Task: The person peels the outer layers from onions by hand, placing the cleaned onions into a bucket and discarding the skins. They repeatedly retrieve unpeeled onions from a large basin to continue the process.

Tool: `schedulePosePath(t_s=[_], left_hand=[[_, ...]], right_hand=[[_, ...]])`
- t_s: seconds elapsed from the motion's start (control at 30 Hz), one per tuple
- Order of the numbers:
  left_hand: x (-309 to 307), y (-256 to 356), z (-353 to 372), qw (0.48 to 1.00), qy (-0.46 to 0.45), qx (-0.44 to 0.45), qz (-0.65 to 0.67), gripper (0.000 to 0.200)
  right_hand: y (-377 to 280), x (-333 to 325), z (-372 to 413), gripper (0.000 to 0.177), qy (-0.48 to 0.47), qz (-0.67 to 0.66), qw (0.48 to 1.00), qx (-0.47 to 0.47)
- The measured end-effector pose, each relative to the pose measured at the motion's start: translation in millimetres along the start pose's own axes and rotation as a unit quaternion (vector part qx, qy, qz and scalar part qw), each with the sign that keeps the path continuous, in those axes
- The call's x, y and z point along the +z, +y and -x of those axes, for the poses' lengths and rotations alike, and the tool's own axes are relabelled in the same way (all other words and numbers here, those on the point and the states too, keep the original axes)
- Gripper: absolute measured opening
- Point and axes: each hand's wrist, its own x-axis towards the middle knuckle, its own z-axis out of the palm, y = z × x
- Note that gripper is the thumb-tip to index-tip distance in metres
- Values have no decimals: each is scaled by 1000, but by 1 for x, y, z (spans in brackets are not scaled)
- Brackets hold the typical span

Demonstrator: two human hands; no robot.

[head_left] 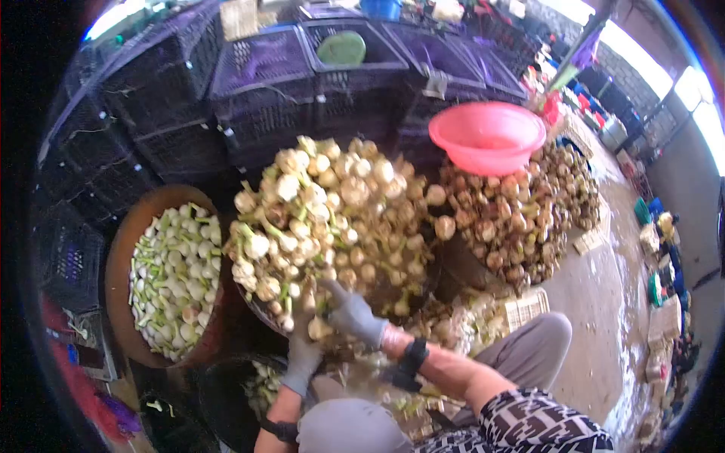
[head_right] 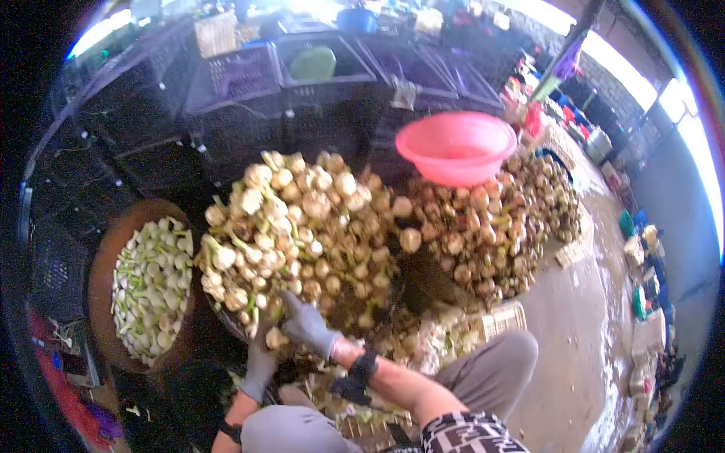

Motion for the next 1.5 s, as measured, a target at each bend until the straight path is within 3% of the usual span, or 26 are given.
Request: schedulePosePath(t_s=[0.07, 0.1, 0.17, 0.27, 0.37, 0.4, 0.5, 0.53, 0.6, 0.63, 0.67, 0.77, 0.8, 0.87, 0.9, 0.97, 1.0, 1.1, 1.13, 1.2, 1.23, 1.27, 1.33, 1.4, 1.43, 1.5], left_hand=[[-6, 38, 5, 998, 29, -48, 40, 63], [-11, 28, 7, 980, 6, -122, 154, 63], [-16, 33, 15, 998, 28, 1, -60, 68], [-18, 45, 21, 997, 17, 26, -64, 73], [-22, 49, 22, 996, 9, 47, -81, 73], [-23, 50, 21, 995, 10, 71, -73, 70], [-27, 62, 24, 991, -3, 72, -115, 67], [-30, 72, 25, 989, -15, 55, -134, 64], [-32, 73, 27, 990, -21, 63, -122, 64], [-34, 73, 29, 991, -26, 66, -116, 64], [-34, 67, 29, 992, -21, 55, -109, 63], [-36, 45, 32, 994, -17, 47, -98, 58], [-39, 43, 35, 1000, -26, 10, -13, 52], [-43, 40, 37, 985, -42, -62, 156, 42], [-41, 35, 37, 938, -42, -116, 323, 40], [-36, 24, 35, 756, -35, -209, 619, 42], [-37, 50, 35, 803, 14, -210, 558, 54], [-37, 37, 35, 817, 25, -147, 557, 52], [-37, 37, 38, 835, 15, -163, 525, 49], [-29, 24, 35, 973, 93, -63, 202, 46], [-28, 27, 34, 991, 128, -9, 26, 44], [-25, 33, 44, 980, 165, -71, 84, 42], [-30, 27, 42, 937, 132, -107, 305, 42], [-30, 14, 41, 848, 87, -133, 506, 44], [-31, 22, 42, 839, 89, -161, 512, 40], [-40, 46, 39, 820, 91, -216, 522, 32]], right_hand=[[19, 18, -3, 67, 32, -83, 996, -19], [14, 15, 3, 63, 28, -122, 992, -26], [37, 31, -5, 46, -100, -177, 979, -13], [7, 19, 15, 41, -138, -90, 982, 95], [27, 31, 10, 32, -138, -88, 985, 51], [27, 31, 11, 29, -117, -42, 991, -50], [25, 27, 13, 25, -152, -82, 980, 94], [41, 29, 6, 20, -134, 187, 925, -302], [42, 36, 7, 15, -162, -11, 987, -11], [32, 35, 10, 13, -168, -111, 969, 140], [68, 50, 0, 11, -160, 16, 980, -113], [68, 46, 5, 10, -126, 126, 935, -305], [71, 50, 6, 12, -150, 15, 967, -207], [76, 55, 6, 15, -185, -206, 961, 0], [64, 50, 14, 16, -179, -162, 970, 5], [24, 31, 34, 21, -164, -71, 984, 13], [28, 37, 29, 25, -123, 19, 988, -92], [34, 39, 30, 34, -113, -31, 983, -139], [34, 40, 29, 33, -80, 0, 977, -197], [22, 37, 30, 31, -114, -25, 978, -172], [15, 36, 33, 30, -131, -37, 978, -159], [13, 36, 35, 24, -135, -100, 974, -149], [15, 37, 41, 12, -138, -222, 957, -126], [29, 32, 37, 7, -102, -59, 948, -297], [39, 32, 33, 6, -83, 23, 922, -376], [53, 39, 31, 8, -68, 43, 935, -346]])
